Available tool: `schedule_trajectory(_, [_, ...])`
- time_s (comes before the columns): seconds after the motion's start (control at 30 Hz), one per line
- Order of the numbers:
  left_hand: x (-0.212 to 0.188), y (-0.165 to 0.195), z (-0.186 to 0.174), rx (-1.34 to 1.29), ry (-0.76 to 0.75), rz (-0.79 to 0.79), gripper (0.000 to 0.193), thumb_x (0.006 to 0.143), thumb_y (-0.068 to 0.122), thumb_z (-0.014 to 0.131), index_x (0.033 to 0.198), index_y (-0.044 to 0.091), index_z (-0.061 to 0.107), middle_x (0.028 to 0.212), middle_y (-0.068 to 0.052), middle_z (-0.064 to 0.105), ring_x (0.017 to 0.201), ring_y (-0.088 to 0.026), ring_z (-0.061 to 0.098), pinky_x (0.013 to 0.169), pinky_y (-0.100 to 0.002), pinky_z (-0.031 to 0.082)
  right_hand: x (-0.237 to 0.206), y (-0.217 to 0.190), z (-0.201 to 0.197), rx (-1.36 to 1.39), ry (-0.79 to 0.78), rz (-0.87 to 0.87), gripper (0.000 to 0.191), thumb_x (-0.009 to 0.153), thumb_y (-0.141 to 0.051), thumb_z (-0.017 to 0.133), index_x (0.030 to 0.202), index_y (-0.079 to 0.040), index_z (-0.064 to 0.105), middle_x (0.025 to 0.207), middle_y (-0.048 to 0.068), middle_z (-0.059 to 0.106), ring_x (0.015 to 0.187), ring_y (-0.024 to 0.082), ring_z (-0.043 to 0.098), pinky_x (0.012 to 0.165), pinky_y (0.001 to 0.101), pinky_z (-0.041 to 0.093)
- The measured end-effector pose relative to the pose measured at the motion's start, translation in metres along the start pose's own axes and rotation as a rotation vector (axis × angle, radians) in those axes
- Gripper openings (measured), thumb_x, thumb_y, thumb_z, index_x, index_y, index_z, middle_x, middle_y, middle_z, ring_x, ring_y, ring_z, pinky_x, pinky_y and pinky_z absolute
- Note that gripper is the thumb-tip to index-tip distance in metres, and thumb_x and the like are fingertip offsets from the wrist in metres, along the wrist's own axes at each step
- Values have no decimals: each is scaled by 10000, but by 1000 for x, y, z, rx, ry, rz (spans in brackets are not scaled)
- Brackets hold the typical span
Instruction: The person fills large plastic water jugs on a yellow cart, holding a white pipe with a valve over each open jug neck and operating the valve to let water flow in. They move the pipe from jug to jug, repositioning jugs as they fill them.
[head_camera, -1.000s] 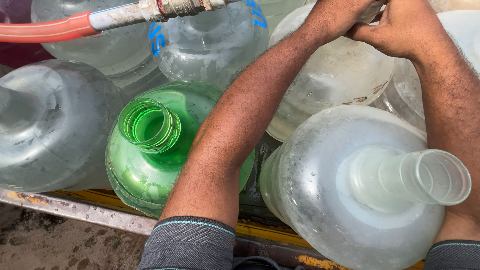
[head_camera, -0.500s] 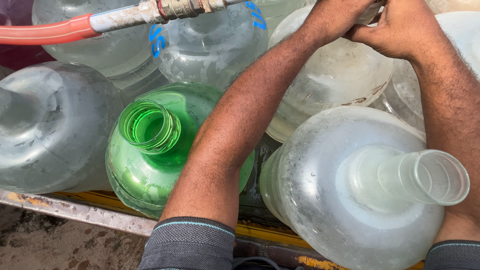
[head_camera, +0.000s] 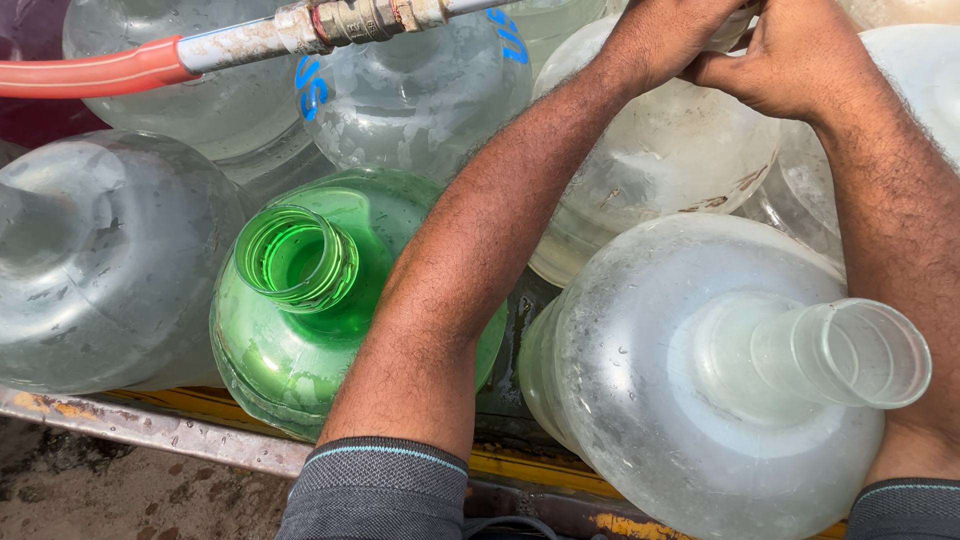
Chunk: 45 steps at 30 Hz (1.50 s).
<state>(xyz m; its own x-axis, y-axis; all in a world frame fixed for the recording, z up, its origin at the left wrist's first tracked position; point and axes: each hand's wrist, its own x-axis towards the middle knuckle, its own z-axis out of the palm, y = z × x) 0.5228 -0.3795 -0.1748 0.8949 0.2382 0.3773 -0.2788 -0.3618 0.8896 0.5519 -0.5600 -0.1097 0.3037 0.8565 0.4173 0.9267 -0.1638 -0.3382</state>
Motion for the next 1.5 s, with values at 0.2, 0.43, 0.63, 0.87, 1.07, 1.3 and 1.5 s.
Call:
schedule_trajectory(0.2, [-2, 3, -2, 44, 6, -25, 763, 887, 671, 534, 1171, -23, 678, 873, -150, 770, 766, -198, 838, 640, -312, 685, 0, -6, -2, 43, -6, 35, 573, 877, -283, 946, 1268, 23, 657, 1169, 196, 723, 1065, 294, 726, 860, 423, 618])
schedule_trajectory(0.43, [-4, 3, -4, 43, -6, -28, 785, 887, 682, 546, 1190, -32, 665, 906, -163, 765, 790, -211, 837, 661, -323, 686, 0, -9, -3, 57, -19, 78, 555, 863, -281, 939, 1249, 13, 670, 1161, 185, 736, 1053, 290, 731, 860, 430, 612])
schedule_trajectory(0.63, [-7, 11, -5, 36, 9, -28, 740, 880, 661, 560, 1181, -3, 684, 901, -144, 811, 803, -199, 830, 669, -323, 681, 1, -10, -4, 89, -2, 44, 588, 859, -278, 940, 1277, 19, 652, 1198, 184, 724, 1089, 289, 719, 884, 424, 607])
schedule_trajectory(0.87, [-13, 25, -5, -48, 23, -35, 702, 868, 647, 602, 1177, 29, 725, 945, -127, 822, 838, -179, 870, 695, -330, 682, 3, -11, -6, 158, -8, 84, 655, 803, -233, 920, 1338, 12, 632, 1229, 184, 700, 1125, 280, 706, 908, 422, 611])
schedule_trajectory(1.07, [-15, 35, -11, -84, 15, -26, 771, 867, 698, 612, 1177, 3, 731, 999, -133, 819, 915, -195, 855, 765, -341, 670, 7, -12, -7, 88, -15, 108, 650, 798, -247, 931, 1318, 19, 646, 1224, 198, 713, 1129, 305, 711, 924, 445, 603])
schedule_trajectory(1.3, [-27, 58, -18, -125, -3, 11, 670, 904, 645, 639, 1161, 30, 709, 1009, -110, 788, 947, -187, 817, 831, -351, 645, 11, -29, -13, 141, -40, 197, 681, 779, -240, 902, 1359, -18, 620, 1239, 179, 707, 1139, 304, 702, 962, 445, 582])
schedule_trajectory(1.5, [-32, 70, -22, -147, 26, 40, 464, 973, 527, 704, 1080, 76, 679, 1009, -48, 724, 954, -145, 707, 875, -331, 595, 7, -35, -19, 240, 63, -23, 853, 772, -165, 876, 1514, -50, 471, 1468, 167, 571, 1323, 325, 597, 1098, 430, 507])
